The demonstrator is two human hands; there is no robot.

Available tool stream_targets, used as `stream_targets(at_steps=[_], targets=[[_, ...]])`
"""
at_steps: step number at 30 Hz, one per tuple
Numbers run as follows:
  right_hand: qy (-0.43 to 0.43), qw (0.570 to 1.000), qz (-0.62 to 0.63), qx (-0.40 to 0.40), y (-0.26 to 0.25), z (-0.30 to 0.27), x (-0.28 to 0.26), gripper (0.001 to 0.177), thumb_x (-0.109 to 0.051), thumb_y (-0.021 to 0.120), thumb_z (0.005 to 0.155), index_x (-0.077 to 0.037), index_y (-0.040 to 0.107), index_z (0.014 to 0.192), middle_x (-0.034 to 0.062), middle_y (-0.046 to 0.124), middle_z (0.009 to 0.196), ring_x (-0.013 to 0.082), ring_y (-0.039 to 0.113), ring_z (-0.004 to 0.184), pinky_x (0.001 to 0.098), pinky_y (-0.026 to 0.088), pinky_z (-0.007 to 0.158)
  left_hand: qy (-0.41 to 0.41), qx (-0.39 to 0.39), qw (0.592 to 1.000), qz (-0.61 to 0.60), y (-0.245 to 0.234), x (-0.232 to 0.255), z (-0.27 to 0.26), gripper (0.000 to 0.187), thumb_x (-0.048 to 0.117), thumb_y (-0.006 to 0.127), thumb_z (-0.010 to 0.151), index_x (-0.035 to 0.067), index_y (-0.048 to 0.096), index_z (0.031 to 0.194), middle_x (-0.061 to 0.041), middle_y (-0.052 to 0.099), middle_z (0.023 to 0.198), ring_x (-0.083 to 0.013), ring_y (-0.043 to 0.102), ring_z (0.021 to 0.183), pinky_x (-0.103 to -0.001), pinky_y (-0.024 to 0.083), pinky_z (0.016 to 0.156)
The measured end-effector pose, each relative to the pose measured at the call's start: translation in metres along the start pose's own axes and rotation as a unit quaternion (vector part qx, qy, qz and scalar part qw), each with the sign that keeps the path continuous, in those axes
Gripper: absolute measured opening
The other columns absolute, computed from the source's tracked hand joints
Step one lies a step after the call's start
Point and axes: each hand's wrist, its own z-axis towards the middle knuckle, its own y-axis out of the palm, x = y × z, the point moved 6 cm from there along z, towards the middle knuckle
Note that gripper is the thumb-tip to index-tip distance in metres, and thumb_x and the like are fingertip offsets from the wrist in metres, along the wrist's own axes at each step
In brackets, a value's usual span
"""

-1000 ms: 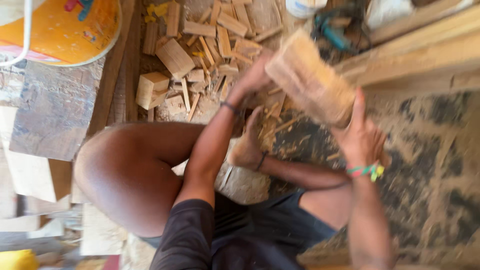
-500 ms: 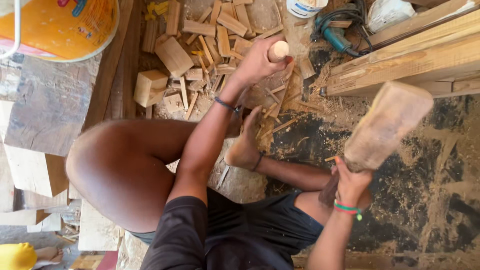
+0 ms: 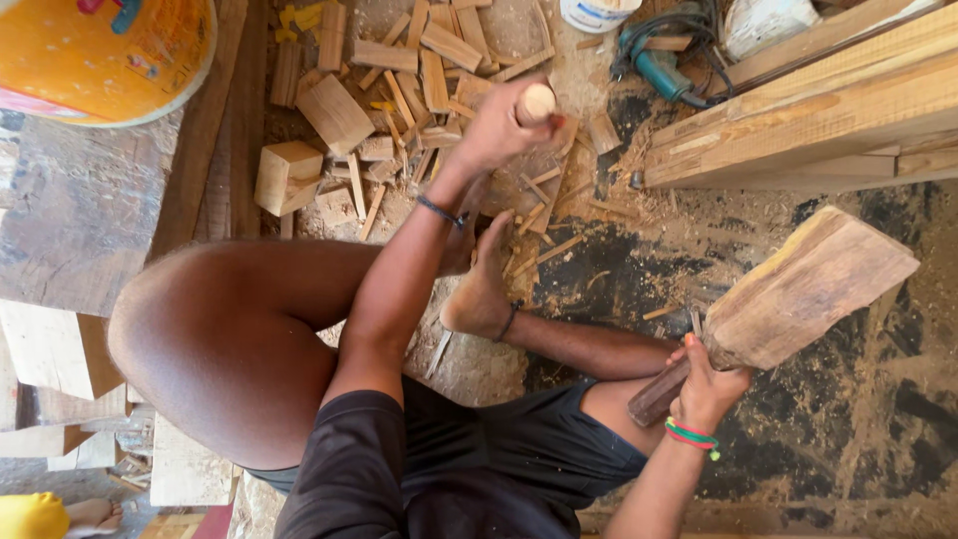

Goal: The person sits on the floor and carves a small cylindrical piece of wood using a chisel and a wooden mallet. They repeatedly strike the chisel to shape the wood, occasionally adjusting its position.

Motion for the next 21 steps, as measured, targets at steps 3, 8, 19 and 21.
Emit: stream_targets(at_steps=[3,8,19,21], targets=[[-0.011,0.999,-0.050,0.008,-0.003,-0.001,0.004,0.053,0.015,0.075,0.094,0.007,0.045,0.137,0.0140,0.063,0.091,0.0189,0.063,0.065,0.0330,0.054,0.059,-0.012,0.007,1.000,0.008,-0.006,-0.018,-0.005,0.030,0.024,0.083,0.089,0.006,0.059,0.090,-0.006,0.062,0.078,-0.0144,0.059,0.072,-0.032,0.053,0.068],[-0.039,0.999,-0.021,-0.007,0.018,0.007,-0.012,0.055,0.016,0.074,0.092,0.009,0.044,0.138,0.0136,0.065,0.096,0.0192,0.065,0.066,0.0343,0.057,0.061,0.022,0.003,0.999,0.041,-0.006,-0.013,-0.001,0.029,0.025,0.084,0.086,0.008,0.061,0.089,-0.005,0.065,0.079,-0.0149,0.063,0.073,-0.033,0.055,0.070],[-0.208,0.977,0.046,-0.035,0.082,0.047,-0.142,0.073,0.006,0.080,0.097,0.000,0.029,0.148,0.0222,0.064,0.121,0.0242,0.068,0.089,0.0350,0.063,0.069,0.058,-0.068,0.995,0.039,0.019,0.007,0.004,0.026,0.022,0.080,0.087,0.009,0.058,0.088,-0.006,0.069,0.078,-0.0175,0.071,0.072,-0.035,0.056,0.066],[-0.329,0.941,-0.067,-0.036,0.108,0.040,-0.176,0.076,0.006,0.082,0.093,-0.004,0.030,0.147,0.0243,0.060,0.126,0.0293,0.065,0.103,0.0432,0.059,0.081,0.053,-0.071,0.995,0.039,0.022,0.007,0.005,0.027,0.023,0.080,0.088,0.009,0.058,0.088,-0.005,0.069,0.077,-0.0168,0.071,0.072,-0.035,0.057,0.066]])
